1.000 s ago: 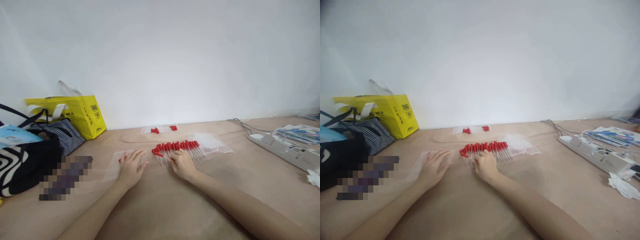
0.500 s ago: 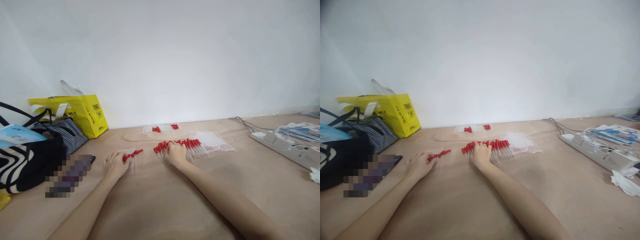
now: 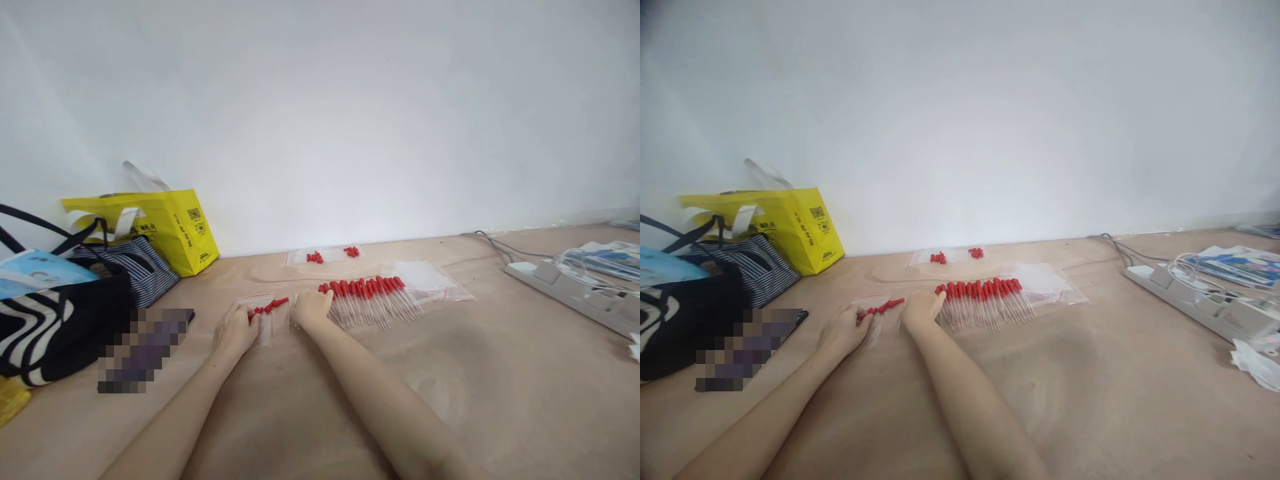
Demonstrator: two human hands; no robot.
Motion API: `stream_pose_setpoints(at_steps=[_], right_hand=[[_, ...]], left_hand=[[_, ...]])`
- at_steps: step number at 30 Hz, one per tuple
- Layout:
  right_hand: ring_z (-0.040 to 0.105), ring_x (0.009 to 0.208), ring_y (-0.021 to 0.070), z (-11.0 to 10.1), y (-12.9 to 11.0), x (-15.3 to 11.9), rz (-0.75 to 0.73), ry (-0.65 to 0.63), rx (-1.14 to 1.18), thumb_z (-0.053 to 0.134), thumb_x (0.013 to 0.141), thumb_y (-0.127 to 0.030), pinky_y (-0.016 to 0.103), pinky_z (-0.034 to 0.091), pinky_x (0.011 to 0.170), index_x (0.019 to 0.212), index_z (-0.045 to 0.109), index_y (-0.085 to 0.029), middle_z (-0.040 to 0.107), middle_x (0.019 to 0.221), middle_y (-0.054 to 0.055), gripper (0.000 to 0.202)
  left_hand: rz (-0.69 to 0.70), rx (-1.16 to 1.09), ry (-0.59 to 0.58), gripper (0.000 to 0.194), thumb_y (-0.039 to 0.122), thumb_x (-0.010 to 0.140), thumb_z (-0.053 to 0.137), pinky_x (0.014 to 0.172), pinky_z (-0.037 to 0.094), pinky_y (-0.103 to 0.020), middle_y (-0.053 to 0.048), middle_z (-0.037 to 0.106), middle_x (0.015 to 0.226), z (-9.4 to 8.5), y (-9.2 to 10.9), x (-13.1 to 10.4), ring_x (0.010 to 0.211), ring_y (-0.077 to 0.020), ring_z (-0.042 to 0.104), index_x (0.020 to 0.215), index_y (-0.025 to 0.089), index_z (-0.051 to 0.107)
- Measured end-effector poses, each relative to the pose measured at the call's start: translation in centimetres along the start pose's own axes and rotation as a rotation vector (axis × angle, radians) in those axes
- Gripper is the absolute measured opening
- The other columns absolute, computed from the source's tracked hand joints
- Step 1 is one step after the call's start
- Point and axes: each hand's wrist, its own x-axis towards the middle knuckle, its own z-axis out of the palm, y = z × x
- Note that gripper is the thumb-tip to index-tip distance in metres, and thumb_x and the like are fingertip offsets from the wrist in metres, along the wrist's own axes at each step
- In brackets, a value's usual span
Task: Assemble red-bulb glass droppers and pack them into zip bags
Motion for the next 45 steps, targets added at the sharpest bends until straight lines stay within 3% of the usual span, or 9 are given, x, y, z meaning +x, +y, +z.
stream_pose_setpoints(at_steps=[9,14,17,20,22,24,33,45], right_hand=[[0.060,0.079,0.0232,-0.7,1.0,-0.6,0.106,0.035,0.017,0.044,0.078,-0.030,0.042,0.025,0.085,0.086,0.063,-0.013,0.066,0.085,0.015,0.027],[0.057,0.081,0.0228,-1.0,4.0,-3.5,-0.052,0.178,0.016,0.041,0.080,-0.029,0.036,0.029,0.075,0.078,0.062,-0.013,0.065,0.082,0.012,0.026],[0.056,0.078,0.0182,-0.6,7.8,-6.2,-0.193,0.270,0.097,0.042,0.081,-0.024,0.031,0.028,0.071,0.077,0.058,-0.016,0.065,0.078,0.005,0.018],[0.054,0.074,0.0158,-0.3,11.9,-8.8,-0.324,0.343,0.145,0.043,0.081,-0.019,0.028,0.028,0.068,0.079,0.056,-0.017,0.063,0.077,0.003,0.013],[0.053,0.074,0.0154,-0.4,14.0,-10.0,-0.405,0.392,0.157,0.043,0.081,-0.016,0.028,0.028,0.067,0.086,0.057,-0.018,0.062,0.076,0.003,0.015],[0.053,0.074,0.0151,-0.5,15.2,-10.6,-0.468,0.429,0.164,0.042,0.082,-0.015,0.028,0.029,0.068,0.092,0.057,-0.019,0.061,0.077,0.004,0.018],[0.052,0.072,0.0138,-0.5,14.5,-10.7,-0.540,0.441,0.152,0.043,0.082,-0.016,0.031,0.026,0.072,0.093,0.059,-0.019,0.062,0.079,0.003,0.019],[0.051,0.069,0.0122,-0.3,14.1,-10.8,-0.575,0.469,0.165,0.043,0.082,-0.015,0.031,0.024,0.073,0.088,0.060,-0.019,0.063,0.079,0.003,0.018]], left_hand=[[-0.013,-0.143,0.044,0.017,0.030,0.075,0.044,0.065,0.043,-0.028,-0.005,0.064,0.080,0.3,1.0,0.0,0.080,-0.0215,0.059,0.070,0.019,0.055],[0.021,-0.262,0.091,0.015,0.030,0.075,0.044,0.061,0.044,-0.026,-0.002,0.064,0.073,-0.3,1.5,-0.5,0.071,-0.0188,0.060,0.069,0.019,0.053],[0.151,-0.339,0.116,0.017,0.030,0.079,0.040,0.066,0.044,-0.027,-0.003,0.063,0.078,-0.4,3.4,-1.9,0.075,-0.0180,0.059,0.075,0.019,0.053],[0.368,-0.415,0.073,0.015,0.029,0.080,0.042,0.073,0.044,-0.026,-0.002,0.062,0.080,0.0,6.3,-3.9,0.080,-0.0162,0.057,0.079,0.019,0.054],[0.587,-0.497,0.087,0.020,0.024,0.084,0.037,0.076,0.042,-0.033,-0.005,0.061,0.089,0.3,8.1,-5.2,0.085,-0.0191,0.055,0.094,0.018,0.053],[0.680,-0.493,0.095,0.025,0.021,0.085,0.035,0.075,0.041,-0.035,-0.006,0.060,0.091,0.5,9.4,-5.9,0.085,-0.0205,0.054,0.104,0.019,0.051],[0.668,-0.423,0.089,0.019,0.025,0.086,0.039,0.075,0.035,-0.036,-0.002,0.063,0.084,0.4,9.8,-6.3,0.081,-0.0194,0.054,0.089,0.022,0.057],[0.679,-0.449,0.090,0.018,0.023,0.086,0.040,0.077,0.033,-0.035,0.000,0.065,0.085,0.2,9.9,-6.3,0.083,-0.0180,0.054,0.091,0.022,0.058]])
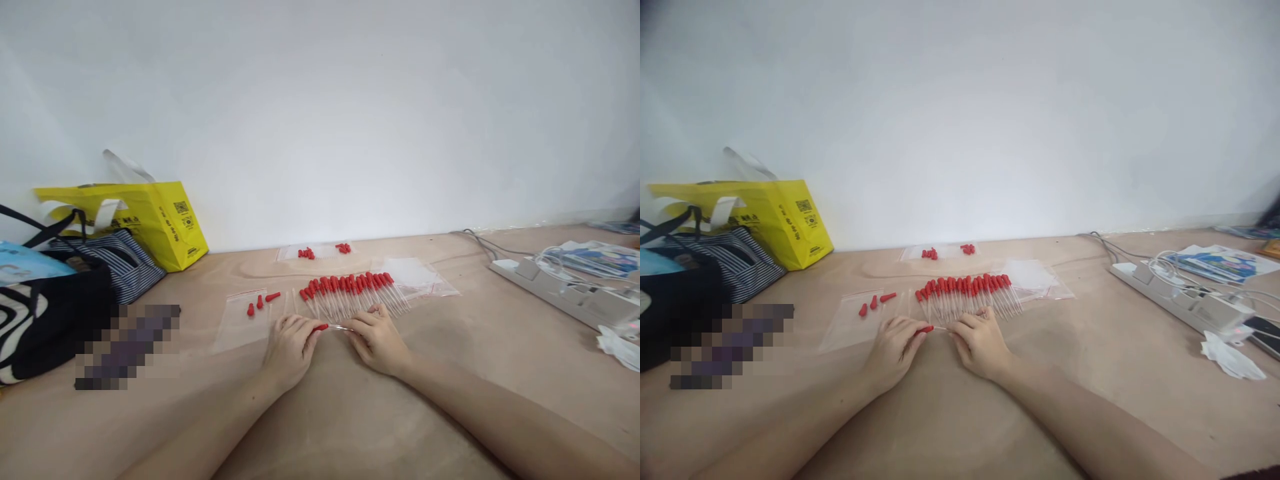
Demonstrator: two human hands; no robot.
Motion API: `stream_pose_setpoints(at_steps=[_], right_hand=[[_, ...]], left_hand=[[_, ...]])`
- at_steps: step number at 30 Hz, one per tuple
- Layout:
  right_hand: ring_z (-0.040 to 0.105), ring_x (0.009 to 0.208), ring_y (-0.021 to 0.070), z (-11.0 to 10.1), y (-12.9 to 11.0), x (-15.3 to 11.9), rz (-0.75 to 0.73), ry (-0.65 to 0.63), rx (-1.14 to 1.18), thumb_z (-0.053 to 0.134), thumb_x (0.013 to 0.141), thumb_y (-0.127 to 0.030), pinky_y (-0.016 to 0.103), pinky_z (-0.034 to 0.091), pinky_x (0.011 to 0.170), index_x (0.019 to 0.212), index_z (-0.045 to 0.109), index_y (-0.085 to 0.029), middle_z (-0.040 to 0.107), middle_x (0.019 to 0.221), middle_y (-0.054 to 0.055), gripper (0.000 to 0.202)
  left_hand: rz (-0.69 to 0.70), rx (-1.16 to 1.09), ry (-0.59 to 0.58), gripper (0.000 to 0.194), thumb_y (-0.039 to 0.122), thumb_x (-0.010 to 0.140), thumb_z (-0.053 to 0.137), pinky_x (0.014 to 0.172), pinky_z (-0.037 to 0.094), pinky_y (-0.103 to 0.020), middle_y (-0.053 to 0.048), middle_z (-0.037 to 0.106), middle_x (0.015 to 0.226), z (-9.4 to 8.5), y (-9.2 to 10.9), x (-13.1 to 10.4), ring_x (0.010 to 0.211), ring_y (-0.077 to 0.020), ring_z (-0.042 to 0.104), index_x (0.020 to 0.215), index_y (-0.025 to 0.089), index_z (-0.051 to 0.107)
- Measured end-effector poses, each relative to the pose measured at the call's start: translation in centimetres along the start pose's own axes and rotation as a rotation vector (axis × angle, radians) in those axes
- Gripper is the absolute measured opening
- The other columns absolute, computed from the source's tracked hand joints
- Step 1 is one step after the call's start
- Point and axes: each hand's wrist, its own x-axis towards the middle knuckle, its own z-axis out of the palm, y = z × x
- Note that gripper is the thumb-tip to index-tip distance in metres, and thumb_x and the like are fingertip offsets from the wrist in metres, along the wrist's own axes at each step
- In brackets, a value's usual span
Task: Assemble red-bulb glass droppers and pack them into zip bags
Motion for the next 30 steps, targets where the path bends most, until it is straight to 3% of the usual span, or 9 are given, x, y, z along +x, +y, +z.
stream_pose_setpoints(at_steps=[6,19,30], right_hand=[[0.051,0.068,0.0116,0.34,-0.13,0.03,-0.024,0.031,0.008,0.045,0.081,-0.014,0.031,0.024,0.073,0.092,0.059,-0.020,0.063,0.079,0.001,0.019],[0.050,0.065,0.0106,0.46,-0.46,0.10,-0.054,0.060,0.032,0.044,0.081,-0.014,0.031,0.024,0.073,0.094,0.058,-0.019,0.062,0.075,0.001,0.019],[0.041,0.056,0.0091,0.42,-0.36,0.47,-0.177,0.036,-0.032,0.040,0.077,-0.009,0.030,0.019,0.066,0.081,0.059,-0.018,0.057,0.067,-0.001,0.021]], left_hand=[[0.056,0.023,0.038,0.021,0.020,0.086,0.039,0.077,0.032,-0.034,0.000,0.065,0.084,-0.03,0.01,-0.07,0.082,-0.0169,0.054,0.094,0.023,0.058],[0.013,-0.024,0.054,0.019,0.022,0.087,0.037,0.079,0.032,-0.035,0.000,0.065,0.083,0.11,-0.19,-0.13,0.080,-0.0171,0.055,0.088,0.021,0.056],[0.120,-0.032,0.130,0.017,0.021,0.086,0.041,0.085,0.026,-0.038,0.003,0.064,0.068,-0.19,0.37,-0.42,0.067,-0.0144,0.056,0.079,0.021,0.057]])
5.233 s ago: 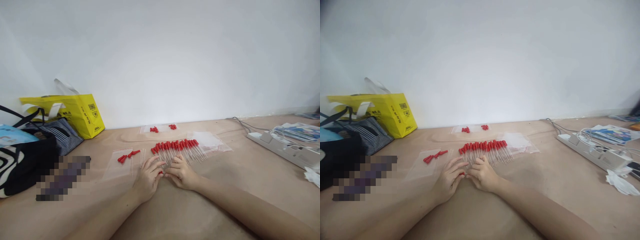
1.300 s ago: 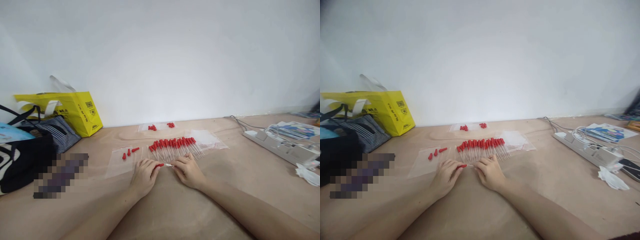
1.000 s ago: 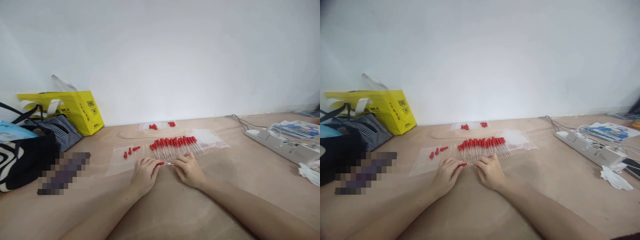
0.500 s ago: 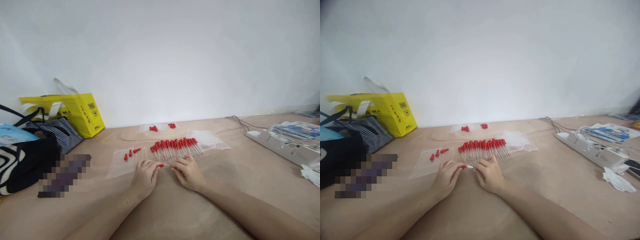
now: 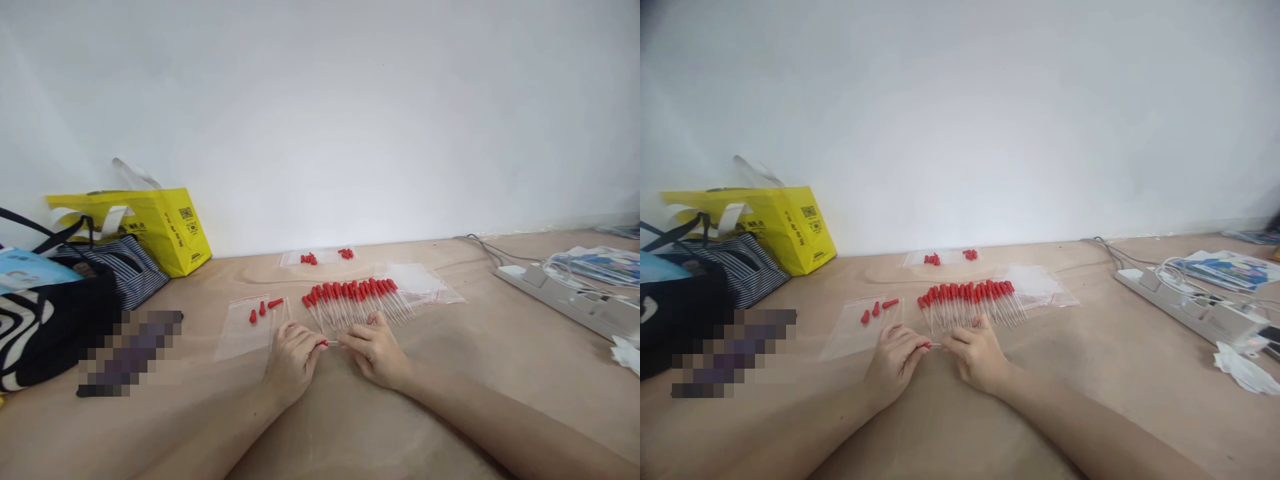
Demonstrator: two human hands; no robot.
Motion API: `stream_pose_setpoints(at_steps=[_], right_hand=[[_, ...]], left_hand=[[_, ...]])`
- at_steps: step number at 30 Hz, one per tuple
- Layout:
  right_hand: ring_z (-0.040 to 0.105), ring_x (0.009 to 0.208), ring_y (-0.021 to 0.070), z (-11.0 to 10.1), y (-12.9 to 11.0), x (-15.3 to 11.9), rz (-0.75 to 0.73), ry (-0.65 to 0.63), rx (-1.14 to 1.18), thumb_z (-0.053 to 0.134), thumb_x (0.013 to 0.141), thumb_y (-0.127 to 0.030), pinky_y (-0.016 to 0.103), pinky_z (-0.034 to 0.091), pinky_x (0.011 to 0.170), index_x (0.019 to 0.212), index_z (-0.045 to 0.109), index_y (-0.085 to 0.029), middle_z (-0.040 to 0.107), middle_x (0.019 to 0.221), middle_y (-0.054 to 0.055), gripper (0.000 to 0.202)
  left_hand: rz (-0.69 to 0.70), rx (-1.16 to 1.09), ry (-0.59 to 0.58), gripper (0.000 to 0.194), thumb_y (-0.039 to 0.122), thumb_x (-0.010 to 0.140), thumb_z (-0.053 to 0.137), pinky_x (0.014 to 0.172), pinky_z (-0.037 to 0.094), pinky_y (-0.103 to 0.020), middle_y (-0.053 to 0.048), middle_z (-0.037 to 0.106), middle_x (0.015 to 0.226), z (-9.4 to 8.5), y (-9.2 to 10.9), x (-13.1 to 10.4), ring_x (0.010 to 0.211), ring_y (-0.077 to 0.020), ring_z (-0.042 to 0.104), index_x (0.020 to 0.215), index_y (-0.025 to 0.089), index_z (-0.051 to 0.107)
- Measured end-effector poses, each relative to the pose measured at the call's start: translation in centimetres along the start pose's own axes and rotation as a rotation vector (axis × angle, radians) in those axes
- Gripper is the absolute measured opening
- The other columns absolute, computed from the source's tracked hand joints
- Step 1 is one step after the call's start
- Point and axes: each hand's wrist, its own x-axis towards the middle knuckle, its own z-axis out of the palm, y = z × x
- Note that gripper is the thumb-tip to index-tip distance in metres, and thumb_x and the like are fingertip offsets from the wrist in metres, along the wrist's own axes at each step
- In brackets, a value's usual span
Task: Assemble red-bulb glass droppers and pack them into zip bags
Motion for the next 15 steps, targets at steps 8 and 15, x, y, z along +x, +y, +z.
stream_pose_setpoints(at_steps=[8,15], right_hand=[[0.037,0.054,0.0093,0.4,0.0,0.2,-0.047,0.007,-0.073,0.038,0.072,-0.004,0.029,0.017,0.063,0.076,0.058,-0.016,0.053,0.062,-0.001,0.024],[0.039,0.057,0.0103,1.0,0.1,0.3,-0.023,-0.066,-0.059,0.039,0.076,-0.005,0.029,0.020,0.065,0.083,0.060,-0.016,0.053,0.065,0.001,0.024]], left_hand=[[0.026,0.021,-0.029,0.020,0.019,0.085,0.037,0.086,0.025,-0.041,0.002,0.062,0.066,-0.1,0.3,0.1,0.066,-0.0145,0.055,0.077,0.020,0.056],[0.115,0.128,-0.022,0.023,0.018,0.086,0.038,0.094,0.021,-0.048,0.002,0.065,0.068,0.2,-0.1,0.3,0.070,-0.0150,0.057,0.077,0.020,0.058]])
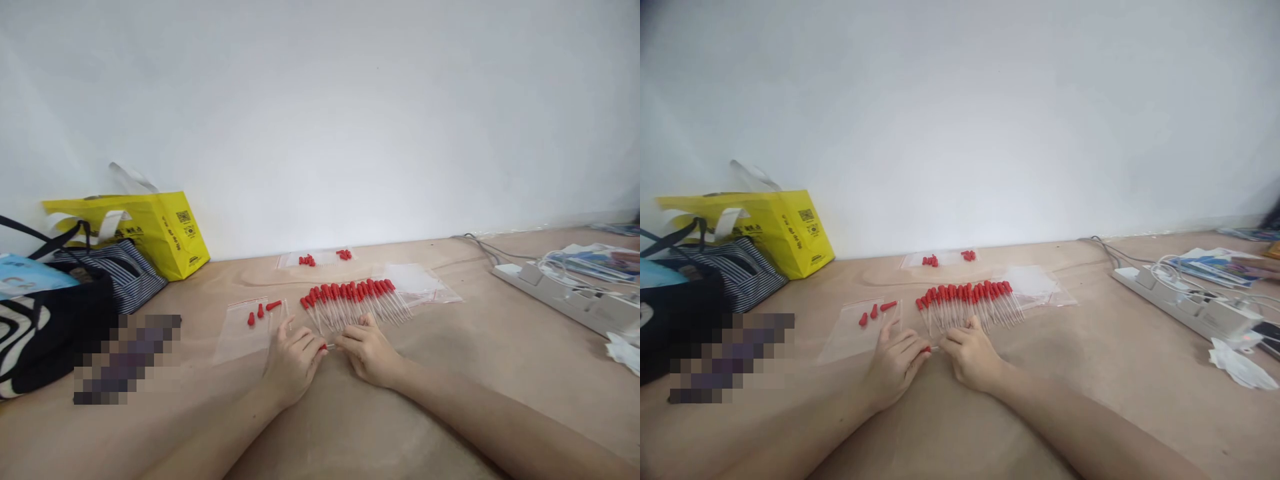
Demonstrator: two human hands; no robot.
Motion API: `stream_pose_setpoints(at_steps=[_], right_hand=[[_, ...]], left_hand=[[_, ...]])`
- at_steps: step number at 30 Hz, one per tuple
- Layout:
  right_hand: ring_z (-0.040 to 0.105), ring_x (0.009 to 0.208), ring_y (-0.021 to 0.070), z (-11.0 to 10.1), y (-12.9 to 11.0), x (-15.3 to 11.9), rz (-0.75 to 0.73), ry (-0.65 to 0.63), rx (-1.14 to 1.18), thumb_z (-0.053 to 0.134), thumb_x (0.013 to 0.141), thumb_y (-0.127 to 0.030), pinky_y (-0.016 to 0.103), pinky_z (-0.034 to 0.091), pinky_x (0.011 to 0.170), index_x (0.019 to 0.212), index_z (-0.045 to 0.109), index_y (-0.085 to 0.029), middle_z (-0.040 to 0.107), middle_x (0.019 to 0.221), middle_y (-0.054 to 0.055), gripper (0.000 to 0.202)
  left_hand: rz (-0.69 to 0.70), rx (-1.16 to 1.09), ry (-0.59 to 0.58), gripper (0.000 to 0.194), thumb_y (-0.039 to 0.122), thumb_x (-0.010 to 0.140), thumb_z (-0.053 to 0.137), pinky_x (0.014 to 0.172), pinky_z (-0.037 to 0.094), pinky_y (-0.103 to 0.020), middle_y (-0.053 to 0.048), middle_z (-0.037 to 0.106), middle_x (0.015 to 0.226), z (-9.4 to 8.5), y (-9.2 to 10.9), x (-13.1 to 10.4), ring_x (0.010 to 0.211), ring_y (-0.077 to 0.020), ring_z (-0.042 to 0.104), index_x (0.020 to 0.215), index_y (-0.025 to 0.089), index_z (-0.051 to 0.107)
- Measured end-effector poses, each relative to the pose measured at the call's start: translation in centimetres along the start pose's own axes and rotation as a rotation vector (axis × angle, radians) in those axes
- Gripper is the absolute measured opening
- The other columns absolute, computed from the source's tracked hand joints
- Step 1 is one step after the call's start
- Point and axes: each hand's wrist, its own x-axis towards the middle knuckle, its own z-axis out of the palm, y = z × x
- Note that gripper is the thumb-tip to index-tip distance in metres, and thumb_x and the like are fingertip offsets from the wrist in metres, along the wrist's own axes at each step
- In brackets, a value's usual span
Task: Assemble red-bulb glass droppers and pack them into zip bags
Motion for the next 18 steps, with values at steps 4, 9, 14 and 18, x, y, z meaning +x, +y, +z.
stream_pose_setpoints(at_steps=[4,9,14,18], right_hand=[[0.043,0.062,0.0106,-0.2,0.1,0.0,0.025,0.023,0.027,0.040,0.082,-0.012,0.029,0.022,0.067,0.088,0.060,-0.017,0.057,0.071,0.002,0.021],[0.047,0.068,0.0115,-0.7,0.6,-0.1,0.029,0.017,0.029,0.043,0.084,-0.018,0.030,0.023,0.071,0.090,0.060,-0.017,0.059,0.071,0.002,0.018],[0.044,0.069,0.0134,-0.8,0.7,-0.2,0.077,0.087,-0.016,0.045,0.081,-0.017,0.034,0.021,0.074,0.081,0.061,-0.020,0.057,0.064,0.000,0.016],[0.042,0.070,0.0138,-0.7,0.4,-0.3,0.086,0.115,0.050,0.044,0.080,-0.017,0.034,0.021,0.074,0.077,0.060,-0.018,0.055,0.062,0.001,0.017]], left_hand=[[0.071,0.058,0.082,0.018,0.020,0.086,0.043,0.101,0.008,-0.053,0.003,0.068,0.076,-0.4,-1.0,0.2,0.088,-0.0178,0.059,0.087,0.023,0.060],[0.116,0.184,0.060,0.016,0.020,0.083,0.048,0.100,0.002,-0.057,0.001,0.068,0.094,-1.3,-1.8,0.1,0.098,-0.0223,0.057,0.090,0.027,0.061],[0.055,0.161,0.161,0.017,0.021,0.083,0.047,0.098,0.009,-0.057,-0.002,0.063,0.108,-0.8,-1.4,0.0,0.107,-0.0247,0.051,0.086,0.027,0.063],[0.005,0.047,0.110,0.016,0.020,0.083,0.049,0.100,0.006,-0.054,0.003,0.070,0.082,-0.7,-0.9,0.0,0.087,-0.0193,0.060,0.087,0.028,0.062]])
